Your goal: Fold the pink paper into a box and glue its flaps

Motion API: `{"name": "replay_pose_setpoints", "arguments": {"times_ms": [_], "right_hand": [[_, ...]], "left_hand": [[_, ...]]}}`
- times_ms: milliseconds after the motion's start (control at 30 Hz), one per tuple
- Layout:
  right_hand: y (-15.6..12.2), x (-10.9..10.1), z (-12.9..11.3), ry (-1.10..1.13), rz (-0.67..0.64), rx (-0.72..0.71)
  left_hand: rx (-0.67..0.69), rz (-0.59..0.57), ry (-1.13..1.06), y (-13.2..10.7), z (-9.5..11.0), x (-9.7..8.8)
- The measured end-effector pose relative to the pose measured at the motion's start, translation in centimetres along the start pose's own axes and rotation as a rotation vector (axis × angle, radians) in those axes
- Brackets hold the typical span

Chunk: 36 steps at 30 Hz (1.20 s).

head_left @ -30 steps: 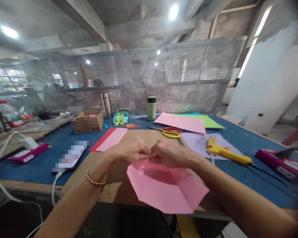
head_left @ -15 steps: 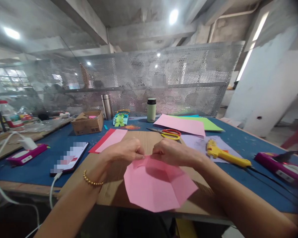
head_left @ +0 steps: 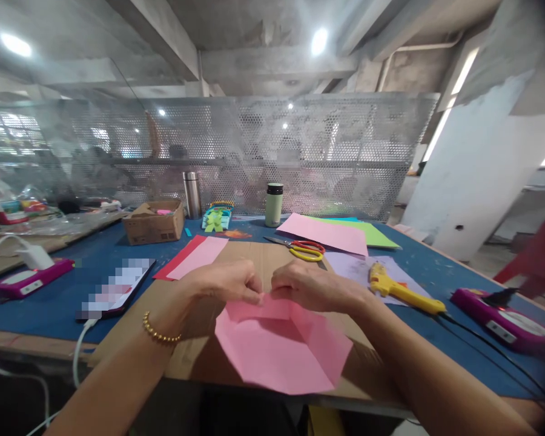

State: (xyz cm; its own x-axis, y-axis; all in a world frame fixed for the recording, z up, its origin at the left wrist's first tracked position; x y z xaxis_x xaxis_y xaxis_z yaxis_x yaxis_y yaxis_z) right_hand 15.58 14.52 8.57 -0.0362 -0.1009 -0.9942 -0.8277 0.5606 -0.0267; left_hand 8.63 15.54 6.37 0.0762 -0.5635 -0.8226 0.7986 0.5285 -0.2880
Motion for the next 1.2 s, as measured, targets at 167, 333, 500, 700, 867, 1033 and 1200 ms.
{"name": "replay_pose_setpoints", "arguments": {"times_ms": [167, 333, 500, 700, 867, 1033, 1200], "right_hand": [[0.2, 0.0, 0.2, 0.059, -0.007, -0.002], [0.0, -1.0, 1.9, 0.146, 0.036, 0.13], [-0.2, -0.2, 2.5, 0.199, -0.056, 0.138], [0.0, 0.7, 1.2, 0.243, -0.131, 0.022], [0.0, 0.5, 0.3, 0.163, -0.154, 0.014], [0.1, 0.4, -0.2, 0.215, -0.146, 0.018], [0.3, 1.0, -0.7, 0.263, -0.154, -0.061]], "left_hand": [[0.131, 0.047, 0.058, 0.1, 1.3, -0.4], [0.15, 0.113, 0.082, -0.2, 0.9, -1.1], [0.131, 0.087, 0.078, -0.4, 1.0, -0.8], [0.187, 0.04, 0.08, -0.2, 1.7, -0.4], [0.241, 0.009, 0.071, 0.0, 1.7, 0.2], [0.229, 0.008, 0.076, 0.5, 1.9, 0.7], [0.191, -0.001, 0.044, 0.8, 1.7, 0.9]]}}
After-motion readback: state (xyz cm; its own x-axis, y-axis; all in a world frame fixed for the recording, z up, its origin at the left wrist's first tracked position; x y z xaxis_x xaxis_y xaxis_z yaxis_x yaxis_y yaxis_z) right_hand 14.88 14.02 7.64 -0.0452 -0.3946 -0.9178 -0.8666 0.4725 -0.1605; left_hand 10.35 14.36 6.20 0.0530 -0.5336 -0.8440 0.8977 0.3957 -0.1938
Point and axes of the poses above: each hand's wrist, its own y-axis towards the middle knuckle, its own x-axis out of the palm, z = x × y, the point moved 9 cm from there along y, towards the middle knuckle, and after that the axes turned 9 degrees about -z, right-handed, at the moved point
